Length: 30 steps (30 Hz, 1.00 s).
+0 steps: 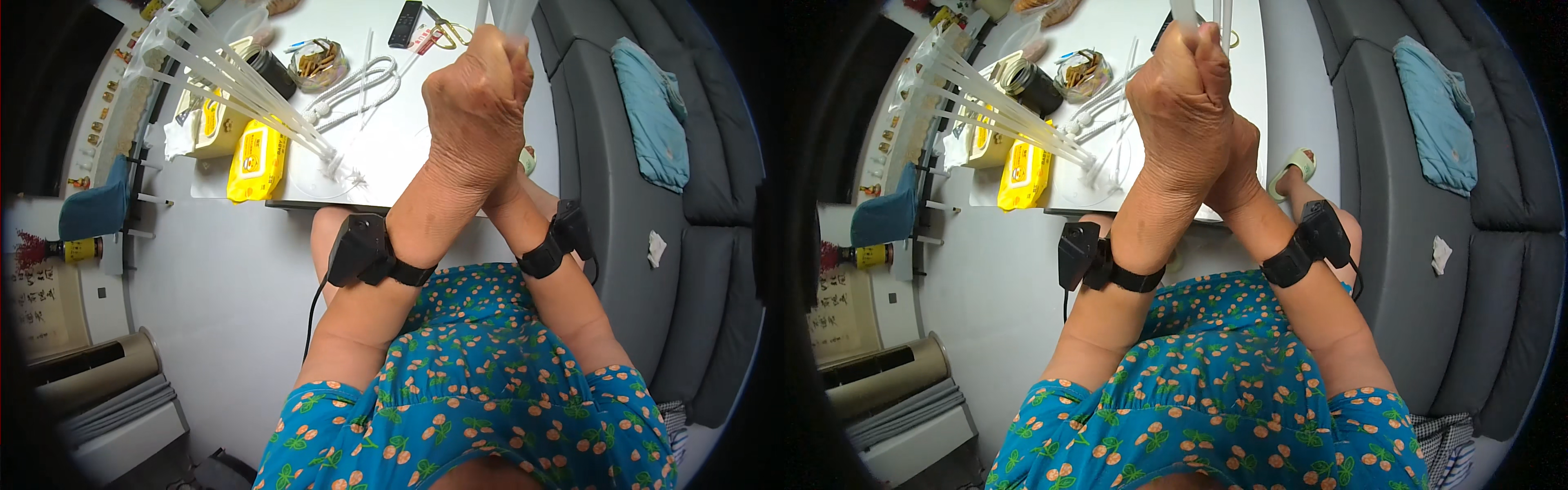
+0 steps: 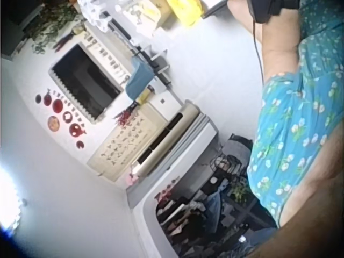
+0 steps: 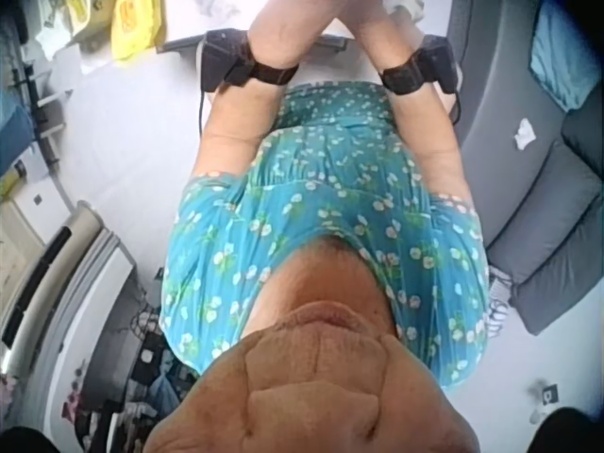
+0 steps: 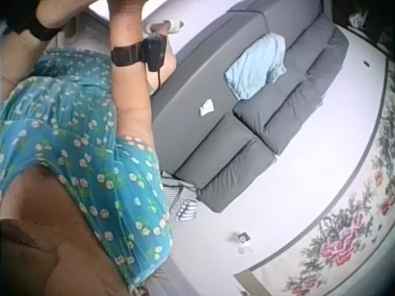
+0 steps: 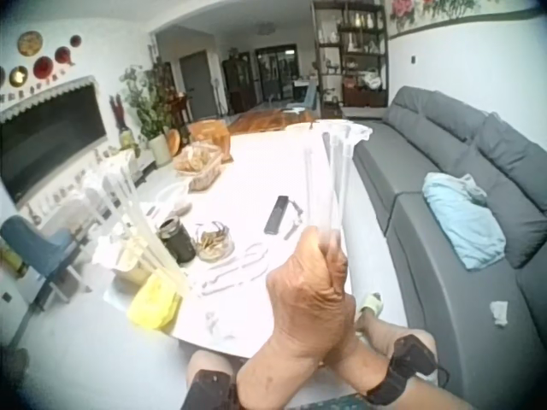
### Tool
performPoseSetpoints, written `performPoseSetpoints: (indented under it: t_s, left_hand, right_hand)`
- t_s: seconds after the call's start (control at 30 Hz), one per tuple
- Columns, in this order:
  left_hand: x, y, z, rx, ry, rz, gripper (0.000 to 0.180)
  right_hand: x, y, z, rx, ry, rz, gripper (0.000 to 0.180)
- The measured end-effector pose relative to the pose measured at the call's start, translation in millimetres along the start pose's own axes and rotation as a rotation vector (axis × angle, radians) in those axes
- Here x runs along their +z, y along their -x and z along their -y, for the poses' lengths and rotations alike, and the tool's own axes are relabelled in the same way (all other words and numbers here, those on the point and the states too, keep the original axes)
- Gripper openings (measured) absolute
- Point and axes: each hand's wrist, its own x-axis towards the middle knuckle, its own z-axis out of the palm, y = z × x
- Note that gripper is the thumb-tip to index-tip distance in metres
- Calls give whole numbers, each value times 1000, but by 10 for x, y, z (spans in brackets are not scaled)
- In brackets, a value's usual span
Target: Assembling plastic balloon stands by inserting rods into base plates and connecting the components.
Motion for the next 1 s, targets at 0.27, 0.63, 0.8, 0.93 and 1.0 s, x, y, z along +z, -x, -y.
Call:
performPoseSetpoints:
  t_s: [0.27, 0.63, 0.8, 0.93, 1.0]
  left_hand:
    - [12, 204, -85, -74, 48, -32, 26]
    - [-41, 403, -35, -124, 74, 229, 30]
    - [-155, 259, -231, -202, 86, 213, 26]
    - [-122, 139, -433, -149, 94, 160, 24]
    - [-147, 128, -485, -239, 104, 171, 25]
  right_hand:
    - [71, 35, -85, -15, -257, -38, 43]
    - [-137, 123, 231, -537, 451, -497, 53]
    - [-316, 283, 467, -458, 372, -529, 26]
    - [-535, 417, 644, -545, 533, -528, 39]
    - [-595, 480, 736, -559, 627, -539, 43]
